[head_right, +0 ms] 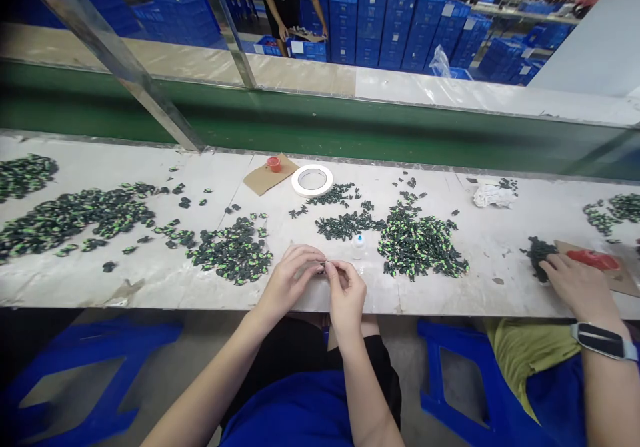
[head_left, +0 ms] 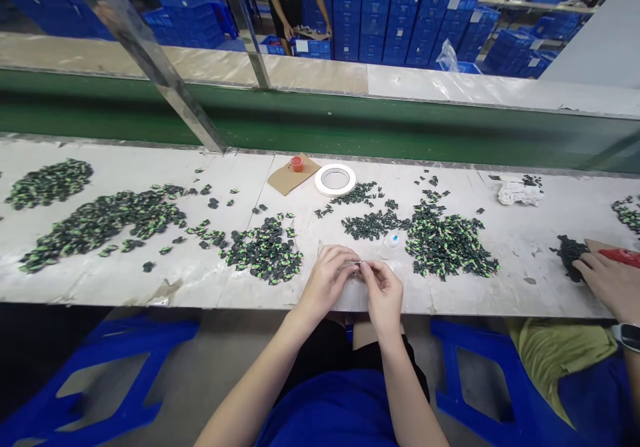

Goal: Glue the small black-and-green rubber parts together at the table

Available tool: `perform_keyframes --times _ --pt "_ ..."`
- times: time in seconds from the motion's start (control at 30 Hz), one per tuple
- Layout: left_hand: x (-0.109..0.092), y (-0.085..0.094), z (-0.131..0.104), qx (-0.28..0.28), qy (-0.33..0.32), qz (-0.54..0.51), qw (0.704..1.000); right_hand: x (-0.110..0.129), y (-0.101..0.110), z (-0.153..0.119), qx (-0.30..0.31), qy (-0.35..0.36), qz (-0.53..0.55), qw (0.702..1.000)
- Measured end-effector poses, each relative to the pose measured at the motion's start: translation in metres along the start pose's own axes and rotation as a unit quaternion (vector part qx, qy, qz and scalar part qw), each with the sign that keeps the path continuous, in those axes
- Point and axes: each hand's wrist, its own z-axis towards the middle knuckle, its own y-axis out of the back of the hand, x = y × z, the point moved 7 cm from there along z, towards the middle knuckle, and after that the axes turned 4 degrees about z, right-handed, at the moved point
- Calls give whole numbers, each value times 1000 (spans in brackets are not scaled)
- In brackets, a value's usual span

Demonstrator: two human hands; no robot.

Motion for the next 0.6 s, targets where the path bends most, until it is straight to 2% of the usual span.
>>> perform_keyframes --times 0.17,0.3,0.6 --pt "22 -5 -14 -5 38 60 997 -7 8 0 -7 6 -86 996" --pt "24 -8 -17 -30 32 85 995 -4 5 -2 0 43 -148 988" --pt "24 -7 -17 -3 79 7 997 1 -2 -4 34 49 -159 986"
